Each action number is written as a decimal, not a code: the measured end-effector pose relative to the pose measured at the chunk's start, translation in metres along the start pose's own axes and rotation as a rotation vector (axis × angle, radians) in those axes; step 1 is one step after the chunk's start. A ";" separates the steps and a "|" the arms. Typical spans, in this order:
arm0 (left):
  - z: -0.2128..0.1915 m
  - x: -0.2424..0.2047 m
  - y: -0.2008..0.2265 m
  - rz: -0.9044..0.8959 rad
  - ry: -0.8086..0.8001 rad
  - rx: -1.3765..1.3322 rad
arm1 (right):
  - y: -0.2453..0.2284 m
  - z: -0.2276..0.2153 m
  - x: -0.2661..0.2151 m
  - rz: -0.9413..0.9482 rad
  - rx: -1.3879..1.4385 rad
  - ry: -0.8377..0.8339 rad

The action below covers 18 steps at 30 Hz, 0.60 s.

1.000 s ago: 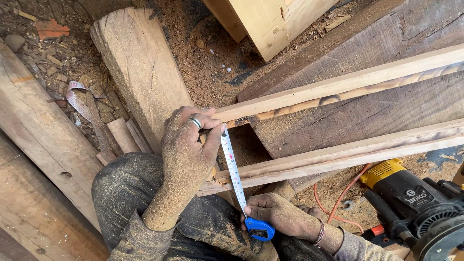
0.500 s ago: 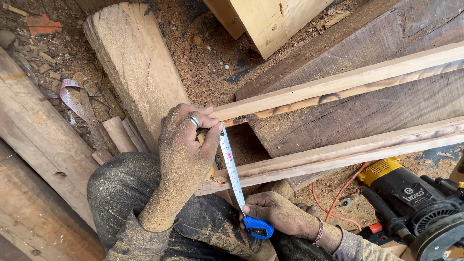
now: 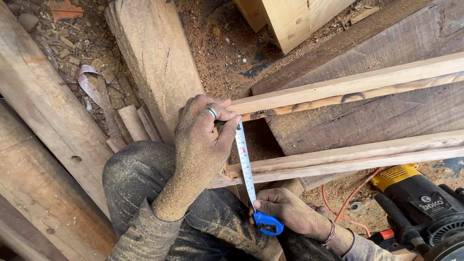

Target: The person uses a tape measure to check the dimensions of several wooden frames from various angles. They then measure the width of a cutout in one of the frames and the length of a separate wooden board.

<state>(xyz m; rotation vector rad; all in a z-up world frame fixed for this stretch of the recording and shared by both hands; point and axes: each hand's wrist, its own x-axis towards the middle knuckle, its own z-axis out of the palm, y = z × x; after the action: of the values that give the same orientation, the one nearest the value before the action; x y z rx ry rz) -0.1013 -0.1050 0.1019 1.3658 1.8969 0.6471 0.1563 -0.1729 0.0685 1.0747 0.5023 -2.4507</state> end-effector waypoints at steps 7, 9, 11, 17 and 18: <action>0.003 0.000 -0.002 -0.023 0.010 -0.012 | 0.000 0.000 0.000 0.006 -0.019 0.009; 0.002 0.000 -0.002 -0.003 -0.001 0.006 | 0.002 -0.001 0.000 -0.001 -0.019 0.005; 0.002 0.000 -0.002 0.007 0.004 0.012 | 0.005 -0.001 0.002 -0.003 -0.006 0.004; 0.002 0.000 -0.002 0.000 -0.002 -0.001 | 0.006 -0.002 0.002 -0.004 0.012 -0.001; 0.002 0.000 -0.002 -0.009 -0.007 0.000 | 0.006 -0.002 0.003 -0.003 0.001 -0.002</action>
<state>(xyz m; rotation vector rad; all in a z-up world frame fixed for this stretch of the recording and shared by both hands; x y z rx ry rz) -0.1007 -0.1055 0.0990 1.3569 1.8963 0.6368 0.1594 -0.1775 0.0641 1.0725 0.5025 -2.4549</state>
